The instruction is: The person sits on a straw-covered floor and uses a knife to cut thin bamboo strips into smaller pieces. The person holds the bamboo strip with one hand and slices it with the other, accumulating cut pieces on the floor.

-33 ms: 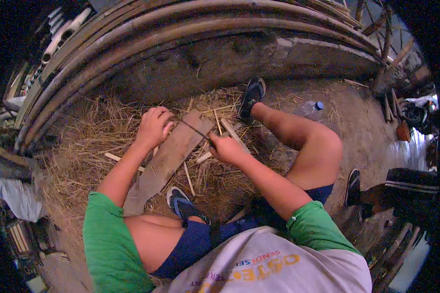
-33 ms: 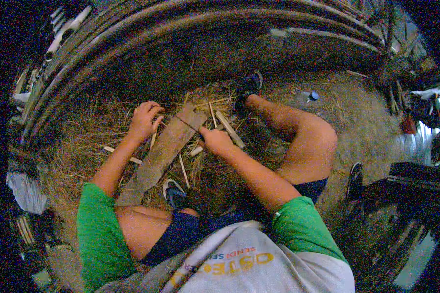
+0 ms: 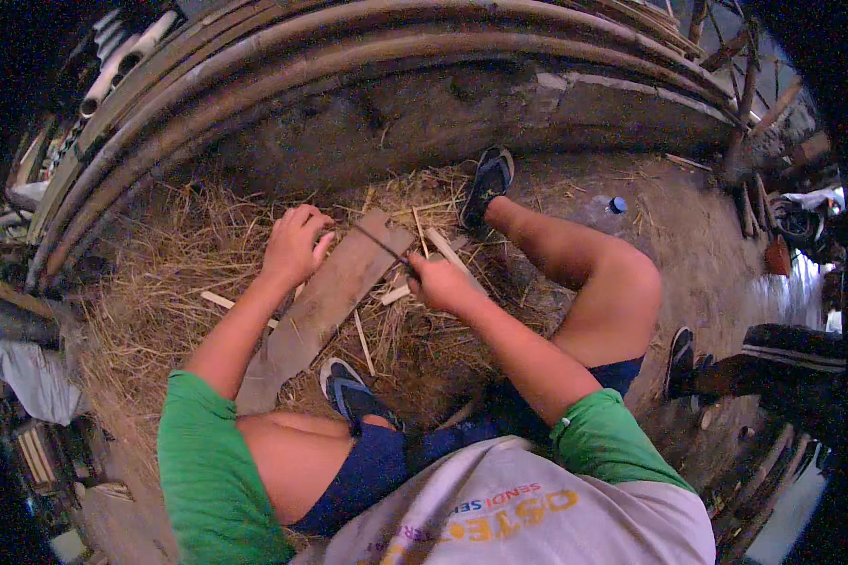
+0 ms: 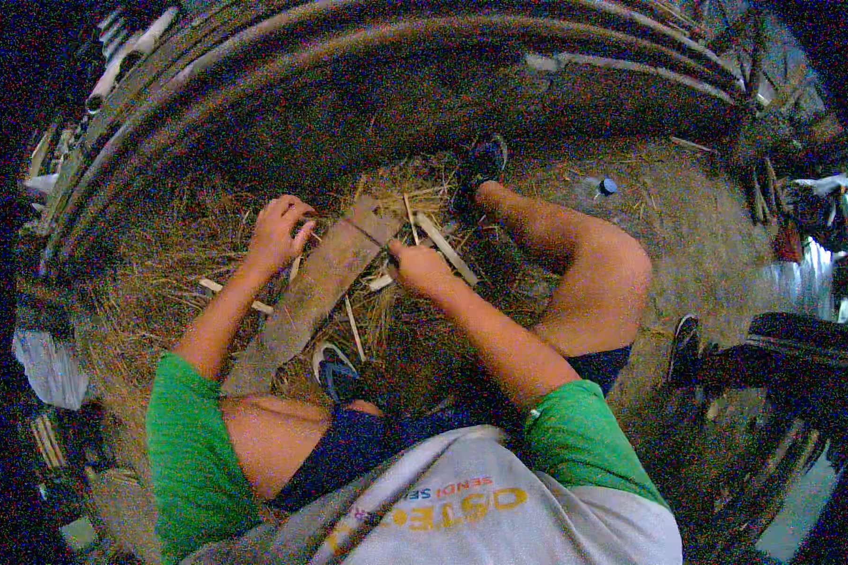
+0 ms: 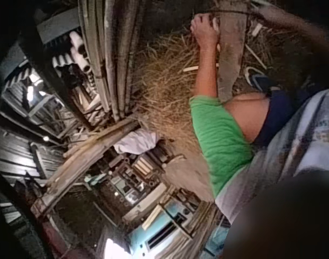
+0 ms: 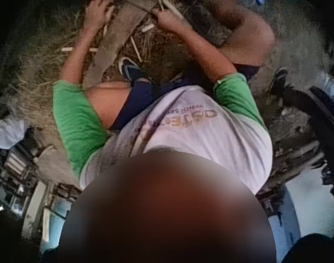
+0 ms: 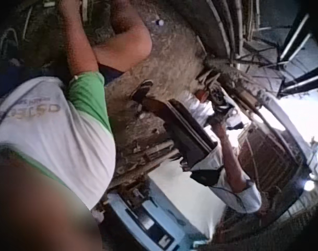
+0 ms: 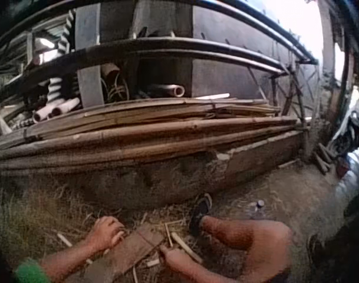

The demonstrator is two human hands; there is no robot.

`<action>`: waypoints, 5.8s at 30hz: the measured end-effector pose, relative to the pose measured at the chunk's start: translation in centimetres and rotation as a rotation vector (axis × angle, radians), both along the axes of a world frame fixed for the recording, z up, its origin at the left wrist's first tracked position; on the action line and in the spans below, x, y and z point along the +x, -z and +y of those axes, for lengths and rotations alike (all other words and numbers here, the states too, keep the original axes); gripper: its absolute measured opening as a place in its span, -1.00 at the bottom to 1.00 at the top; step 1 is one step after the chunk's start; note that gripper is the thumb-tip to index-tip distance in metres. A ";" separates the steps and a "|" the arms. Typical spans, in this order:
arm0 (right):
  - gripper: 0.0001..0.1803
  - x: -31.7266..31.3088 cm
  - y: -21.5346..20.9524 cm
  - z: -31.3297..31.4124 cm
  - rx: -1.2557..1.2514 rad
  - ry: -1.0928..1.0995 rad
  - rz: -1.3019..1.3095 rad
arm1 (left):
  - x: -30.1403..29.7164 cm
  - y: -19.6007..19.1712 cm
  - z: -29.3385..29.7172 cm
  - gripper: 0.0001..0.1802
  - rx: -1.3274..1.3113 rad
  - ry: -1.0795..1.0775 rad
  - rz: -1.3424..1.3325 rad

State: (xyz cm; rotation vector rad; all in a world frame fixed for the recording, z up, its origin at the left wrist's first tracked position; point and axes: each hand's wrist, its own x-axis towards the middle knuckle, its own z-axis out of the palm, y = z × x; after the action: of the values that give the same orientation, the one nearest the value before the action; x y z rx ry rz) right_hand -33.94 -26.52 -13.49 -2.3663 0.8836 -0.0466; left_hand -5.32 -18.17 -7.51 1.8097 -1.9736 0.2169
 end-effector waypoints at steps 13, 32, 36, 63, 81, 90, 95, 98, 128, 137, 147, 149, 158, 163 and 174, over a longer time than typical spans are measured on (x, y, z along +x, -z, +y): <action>-0.50 -6.9 10.1 -4.7 -0.054 0.467 0.209 | -5.7 2.0 -1.7 -0.62 0.764 0.301 0.038; -0.57 -2.2 7.0 -4.0 0.355 0.274 -0.417 | -3.0 1.6 -0.2 -0.56 0.667 0.142 0.263; -0.59 -0.9 2.6 -2.3 0.705 0.089 -0.469 | -4.5 1.2 -0.4 -0.41 0.604 -0.140 0.842; -0.67 0.8 0.0 1.2 0.601 0.171 -0.622 | -7.8 -3.6 3.7 -0.65 -0.008 0.083 0.853; -0.54 1.1 -1.4 0.8 0.599 0.403 -0.477 | -3.0 1.4 3.6 -0.83 -0.010 -0.150 1.845; -0.66 1.2 -10.3 2.5 1.253 0.290 -0.836 | -2.5 1.4 3.8 -0.81 -0.037 -0.290 2.150; -0.66 1.2 -11.1 3.2 1.286 0.243 -0.883 | -3.3 1.0 3.5 -0.79 -0.005 -0.283 2.152; -0.67 1.2 -11.2 3.3 1.290 0.222 -0.896 | -3.5 0.8 3.4 -0.79 0.004 -0.305 2.162; -0.37 1.1 -0.8 0.5 -0.349 0.314 -0.429 | -3.5 2.2 3.5 -0.79 -0.035 -0.070 1.270; -0.55 1.5 -2.2 2.7 0.129 0.220 -0.151 | -3.2 4.5 4.4 -0.72 0.160 -0.216 1.048; -0.46 2.2 -4.1 5.3 0.178 0.089 -0.283 | -4.2 3.1 4.3 -0.75 0.159 -0.132 1.200; -0.48 2.3 -5.3 5.8 0.177 0.082 -0.205 | -4.5 3.2 4.4 -0.75 0.126 -0.090 1.268; -0.52 2.7 -7.5 7.1 0.146 0.083 -0.174 | -4.3 4.2 4.2 -0.77 0.193 -0.139 1.366; -0.54 2.7 -7.5 7.3 0.172 0.073 -0.185 | -4.6 3.8 4.3 -0.79 0.220 -0.158 1.350; -0.54 2.7 -7.8 7.3 0.184 0.061 -0.156 | -5.1 3.8 4.0 -0.82 0.175 -0.186 1.382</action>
State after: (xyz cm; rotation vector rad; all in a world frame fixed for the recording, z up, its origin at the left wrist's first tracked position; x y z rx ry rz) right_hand -31.22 -19.21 -5.70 -2.1336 0.8468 -0.1648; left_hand -10.46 -14.13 -11.36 1.4801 -0.8293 -0.9288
